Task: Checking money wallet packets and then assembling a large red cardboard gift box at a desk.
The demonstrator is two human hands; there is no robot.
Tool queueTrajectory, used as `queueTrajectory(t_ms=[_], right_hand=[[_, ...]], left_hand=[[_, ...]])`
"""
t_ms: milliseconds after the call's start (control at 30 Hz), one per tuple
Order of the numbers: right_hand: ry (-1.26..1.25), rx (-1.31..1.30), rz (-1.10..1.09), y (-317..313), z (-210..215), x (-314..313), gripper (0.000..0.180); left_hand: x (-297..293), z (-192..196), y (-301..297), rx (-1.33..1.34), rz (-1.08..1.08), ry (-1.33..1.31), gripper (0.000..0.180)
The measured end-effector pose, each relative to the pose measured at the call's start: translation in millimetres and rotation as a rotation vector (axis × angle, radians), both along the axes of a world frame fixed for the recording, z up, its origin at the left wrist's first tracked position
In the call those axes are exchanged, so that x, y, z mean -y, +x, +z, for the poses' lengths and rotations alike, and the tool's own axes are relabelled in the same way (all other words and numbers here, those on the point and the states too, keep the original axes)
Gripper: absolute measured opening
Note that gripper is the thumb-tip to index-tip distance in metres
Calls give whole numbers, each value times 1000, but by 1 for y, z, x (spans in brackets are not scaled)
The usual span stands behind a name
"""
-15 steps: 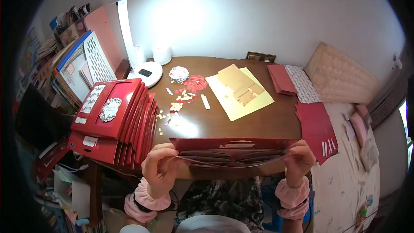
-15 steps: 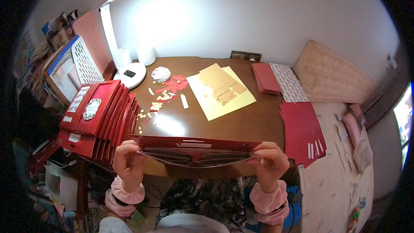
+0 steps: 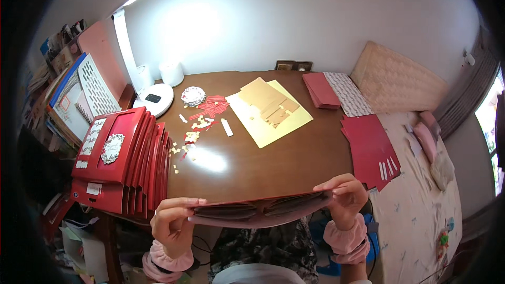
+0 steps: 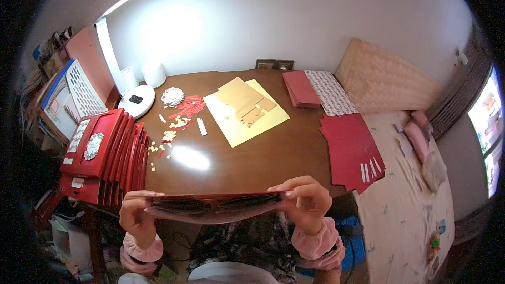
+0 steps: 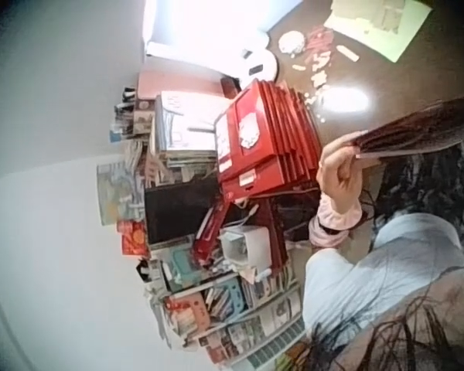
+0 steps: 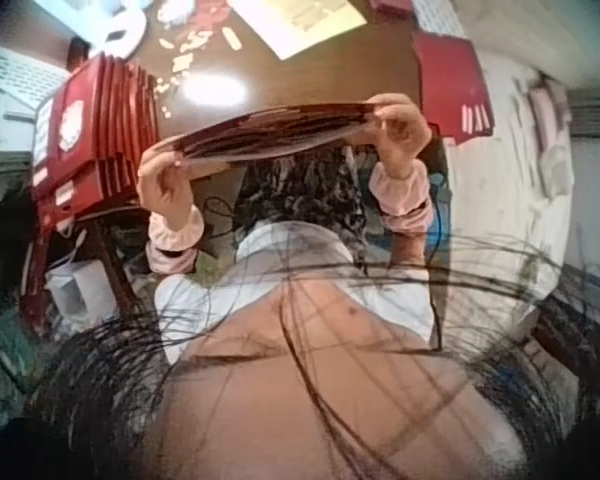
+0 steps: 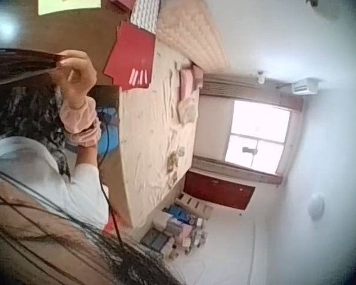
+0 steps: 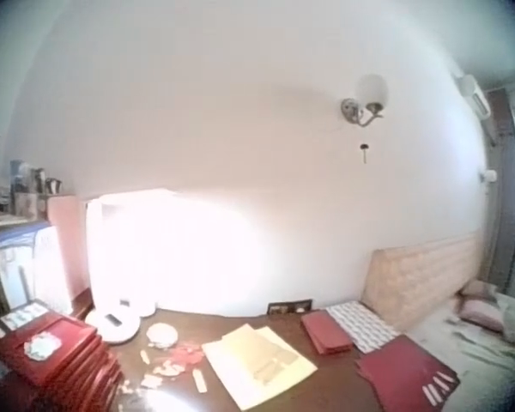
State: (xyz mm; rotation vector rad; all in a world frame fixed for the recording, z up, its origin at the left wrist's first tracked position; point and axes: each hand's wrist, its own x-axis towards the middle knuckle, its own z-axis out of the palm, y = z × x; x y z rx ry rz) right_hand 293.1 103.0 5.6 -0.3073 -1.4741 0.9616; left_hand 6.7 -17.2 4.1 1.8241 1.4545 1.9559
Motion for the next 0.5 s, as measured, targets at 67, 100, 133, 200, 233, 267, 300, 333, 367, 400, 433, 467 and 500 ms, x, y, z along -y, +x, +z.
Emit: queueTrajectory(t_ms=[67, 100, 133, 200, 233, 267, 300, 333, 367, 400, 433, 467, 500], right_hand=[[9, 27, -9, 3, -4, 2, 16], [22, 54, -18, 5, -5, 4, 14], [19, 58, -22, 7, -5, 5, 14], [23, 47, -33, 7, -6, 6, 14], [21, 49, -34, 8, -6, 6, 14], [41, 83, -46, 9, -5, 6, 14], [61, 117, -58, 10, -5, 6, 14], [59, 120, -59, 11, -5, 6, 14], [77, 127, -56, 11, -6, 6, 15], [94, 134, -53, 12, -6, 6, 15], [91, 138, -54, 12, -6, 8, 15], [95, 140, -72, 12, -6, 10, 15], [102, 140, -89, 12, -5, 11, 14]], left_hand=[[3, -1, 2, 24, -57, 32, 21], [2, 0, 0, -15, -126, 96, 17], [2, -2, 0, -11, -129, 93, 17], [2, -4, 0, -25, -129, 108, 16], [4, -3, 0, -55, -102, 81, 13], [5, -3, 0, -52, -103, 79, 13], [6, -2, 1, -45, -86, 71, 12], [6, -2, 2, -38, -70, 62, 13], [7, -2, 2, -34, -72, 61, 13], [8, -1, 1, -42, -70, 60, 16], [8, -1, 1, -50, -68, 60, 19], [9, -3, 2, -47, -70, 57, 19], [10, -5, 3, -61, -28, 50, 24]])
